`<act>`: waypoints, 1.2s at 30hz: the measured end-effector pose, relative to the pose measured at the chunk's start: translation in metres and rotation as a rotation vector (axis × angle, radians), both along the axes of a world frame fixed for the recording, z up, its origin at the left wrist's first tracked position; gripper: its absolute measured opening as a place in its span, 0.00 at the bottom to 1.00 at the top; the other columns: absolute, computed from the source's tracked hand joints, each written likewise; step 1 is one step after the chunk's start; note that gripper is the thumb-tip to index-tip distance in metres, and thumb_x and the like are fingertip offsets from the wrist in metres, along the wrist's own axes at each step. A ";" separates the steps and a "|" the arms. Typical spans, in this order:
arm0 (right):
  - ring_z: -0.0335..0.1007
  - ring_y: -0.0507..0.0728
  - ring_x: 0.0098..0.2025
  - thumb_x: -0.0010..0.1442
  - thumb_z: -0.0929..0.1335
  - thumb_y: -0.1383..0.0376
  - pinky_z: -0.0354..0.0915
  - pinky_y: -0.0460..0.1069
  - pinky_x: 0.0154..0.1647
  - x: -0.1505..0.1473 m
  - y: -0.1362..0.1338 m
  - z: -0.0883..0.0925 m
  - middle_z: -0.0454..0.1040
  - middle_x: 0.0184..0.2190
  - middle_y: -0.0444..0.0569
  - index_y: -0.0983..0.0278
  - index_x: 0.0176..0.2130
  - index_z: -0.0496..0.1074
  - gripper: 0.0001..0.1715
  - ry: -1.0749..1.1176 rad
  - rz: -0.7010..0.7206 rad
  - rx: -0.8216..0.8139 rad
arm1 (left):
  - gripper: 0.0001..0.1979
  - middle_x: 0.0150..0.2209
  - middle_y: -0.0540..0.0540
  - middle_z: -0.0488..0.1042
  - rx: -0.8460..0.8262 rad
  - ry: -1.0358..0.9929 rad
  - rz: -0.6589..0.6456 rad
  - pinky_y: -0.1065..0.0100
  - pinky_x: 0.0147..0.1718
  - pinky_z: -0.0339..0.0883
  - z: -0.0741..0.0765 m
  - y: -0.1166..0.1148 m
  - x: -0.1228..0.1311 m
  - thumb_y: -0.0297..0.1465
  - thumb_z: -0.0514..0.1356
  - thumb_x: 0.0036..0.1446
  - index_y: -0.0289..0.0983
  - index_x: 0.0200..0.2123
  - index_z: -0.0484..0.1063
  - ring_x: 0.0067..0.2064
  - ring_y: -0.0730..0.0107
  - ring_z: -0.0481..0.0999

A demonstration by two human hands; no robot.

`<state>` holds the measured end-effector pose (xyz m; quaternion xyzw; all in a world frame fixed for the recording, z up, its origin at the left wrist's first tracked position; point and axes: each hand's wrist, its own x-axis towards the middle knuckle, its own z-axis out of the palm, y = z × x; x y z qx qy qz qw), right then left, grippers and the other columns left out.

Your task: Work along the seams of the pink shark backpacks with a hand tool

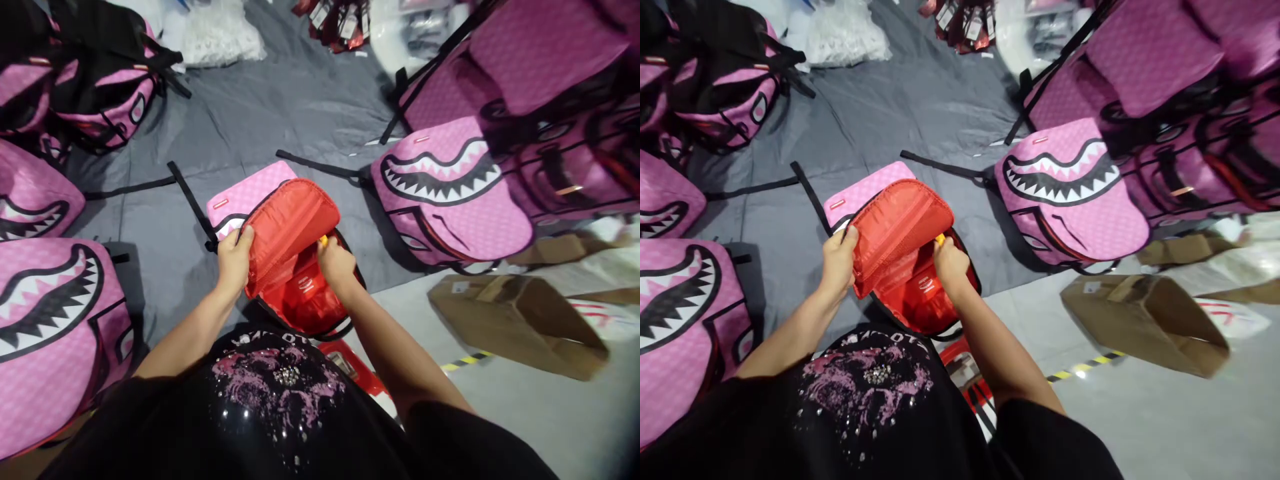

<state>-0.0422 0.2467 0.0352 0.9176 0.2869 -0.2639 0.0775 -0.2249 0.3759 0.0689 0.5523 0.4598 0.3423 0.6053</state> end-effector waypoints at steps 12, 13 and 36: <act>0.63 0.53 0.15 0.62 0.66 0.46 0.63 0.48 0.19 -0.037 -0.131 0.022 0.66 0.13 0.47 0.65 0.24 0.71 0.29 0.595 -0.277 -0.172 | 0.24 0.22 0.55 0.53 0.118 -0.044 -0.090 0.71 0.25 0.48 0.000 -0.012 0.008 0.48 0.60 0.59 0.38 0.21 0.56 0.26 0.77 0.52; 0.62 0.53 0.14 0.63 0.65 0.46 0.62 0.48 0.18 -0.034 -0.129 0.020 0.65 0.13 0.46 0.65 0.23 0.71 0.29 0.602 -0.315 -0.161 | 0.24 0.22 0.55 0.54 0.140 -0.042 -0.130 0.71 0.25 0.49 0.003 -0.012 0.008 0.48 0.60 0.59 0.38 0.22 0.58 0.26 0.77 0.53; 0.33 0.44 0.14 0.51 0.67 0.31 0.46 0.41 0.13 -0.090 -0.098 -0.098 0.44 0.12 0.30 0.61 0.31 0.65 0.36 1.555 -1.003 1.133 | 0.30 0.22 0.54 0.56 0.378 -0.039 -0.374 0.71 0.27 0.51 0.020 -0.011 0.040 0.59 0.57 0.55 0.38 0.21 0.59 0.27 0.76 0.55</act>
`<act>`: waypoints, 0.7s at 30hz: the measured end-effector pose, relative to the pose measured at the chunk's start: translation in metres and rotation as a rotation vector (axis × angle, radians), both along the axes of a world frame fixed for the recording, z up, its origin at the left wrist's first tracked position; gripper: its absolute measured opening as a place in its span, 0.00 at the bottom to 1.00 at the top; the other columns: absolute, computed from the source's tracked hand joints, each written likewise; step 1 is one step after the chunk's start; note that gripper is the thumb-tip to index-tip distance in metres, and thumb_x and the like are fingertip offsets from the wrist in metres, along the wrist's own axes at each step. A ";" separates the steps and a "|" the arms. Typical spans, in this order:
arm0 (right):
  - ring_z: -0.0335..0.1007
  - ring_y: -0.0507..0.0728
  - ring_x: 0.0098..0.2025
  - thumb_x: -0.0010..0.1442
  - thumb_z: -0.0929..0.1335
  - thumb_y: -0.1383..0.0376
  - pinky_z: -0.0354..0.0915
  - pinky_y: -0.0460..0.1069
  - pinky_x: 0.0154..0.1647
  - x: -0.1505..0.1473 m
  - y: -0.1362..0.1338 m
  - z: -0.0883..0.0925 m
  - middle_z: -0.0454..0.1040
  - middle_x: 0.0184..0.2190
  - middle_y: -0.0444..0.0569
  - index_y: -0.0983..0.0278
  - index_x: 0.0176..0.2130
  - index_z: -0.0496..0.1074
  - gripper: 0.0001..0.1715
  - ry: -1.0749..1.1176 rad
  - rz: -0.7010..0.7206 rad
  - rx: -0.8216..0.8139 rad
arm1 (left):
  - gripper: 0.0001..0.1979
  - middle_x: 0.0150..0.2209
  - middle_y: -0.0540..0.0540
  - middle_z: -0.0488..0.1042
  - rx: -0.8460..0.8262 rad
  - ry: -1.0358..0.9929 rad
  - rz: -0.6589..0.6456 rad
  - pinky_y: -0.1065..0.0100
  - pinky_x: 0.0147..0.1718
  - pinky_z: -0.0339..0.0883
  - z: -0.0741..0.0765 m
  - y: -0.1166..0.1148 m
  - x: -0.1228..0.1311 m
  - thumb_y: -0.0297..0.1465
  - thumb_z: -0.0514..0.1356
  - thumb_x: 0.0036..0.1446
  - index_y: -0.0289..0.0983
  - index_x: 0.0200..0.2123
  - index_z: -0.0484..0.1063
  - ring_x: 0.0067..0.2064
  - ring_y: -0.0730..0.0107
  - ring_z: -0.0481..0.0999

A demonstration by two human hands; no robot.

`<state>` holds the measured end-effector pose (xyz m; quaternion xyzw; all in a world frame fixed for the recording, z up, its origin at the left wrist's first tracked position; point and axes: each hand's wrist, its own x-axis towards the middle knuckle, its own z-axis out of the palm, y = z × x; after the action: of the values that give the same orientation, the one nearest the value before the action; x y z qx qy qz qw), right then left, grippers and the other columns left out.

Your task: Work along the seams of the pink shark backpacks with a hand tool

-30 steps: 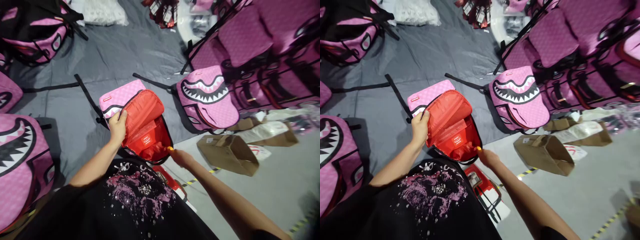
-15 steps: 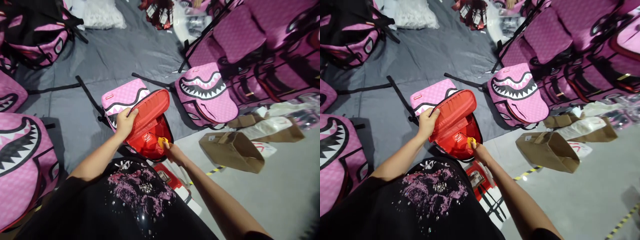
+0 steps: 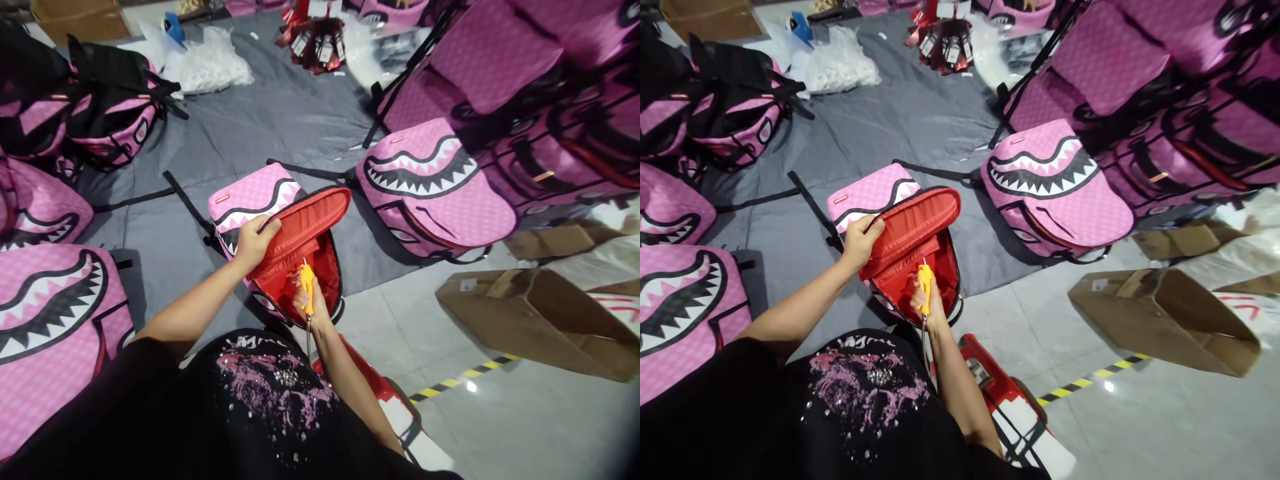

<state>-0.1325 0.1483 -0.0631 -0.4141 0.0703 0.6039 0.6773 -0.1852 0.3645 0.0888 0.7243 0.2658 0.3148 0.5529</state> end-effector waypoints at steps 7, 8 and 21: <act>0.40 0.44 0.12 0.56 0.68 0.37 0.51 0.41 0.13 -0.003 0.002 -0.012 0.49 0.12 0.31 0.64 0.33 0.68 0.32 0.111 -0.034 0.027 | 0.30 0.21 0.55 0.55 0.054 -0.007 -0.089 0.71 0.26 0.51 0.010 0.004 0.008 0.59 0.57 0.54 0.37 0.21 0.59 0.25 0.77 0.53; 0.40 0.45 0.12 0.57 0.68 0.38 0.51 0.41 0.13 -0.004 0.005 -0.013 0.49 0.12 0.31 0.64 0.33 0.68 0.31 0.116 -0.032 0.019 | 0.30 0.21 0.55 0.55 0.059 -0.008 -0.104 0.71 0.26 0.51 0.010 0.004 0.008 0.59 0.57 0.54 0.37 0.21 0.60 0.25 0.77 0.54; 0.46 0.47 0.12 0.63 0.58 0.36 0.53 0.42 0.13 0.042 0.009 -0.004 0.51 0.13 0.34 0.60 0.31 0.61 0.32 -0.033 -0.177 -0.145 | 0.24 0.18 0.56 0.57 0.536 -0.146 -0.333 0.72 0.22 0.49 0.015 0.004 0.020 0.46 0.57 0.63 0.37 0.21 0.63 0.20 0.80 0.56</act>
<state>-0.0910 0.1573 -0.0668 -0.4639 0.1388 0.5283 0.6974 -0.1649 0.3684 0.1035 0.8531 0.0109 0.3302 0.4039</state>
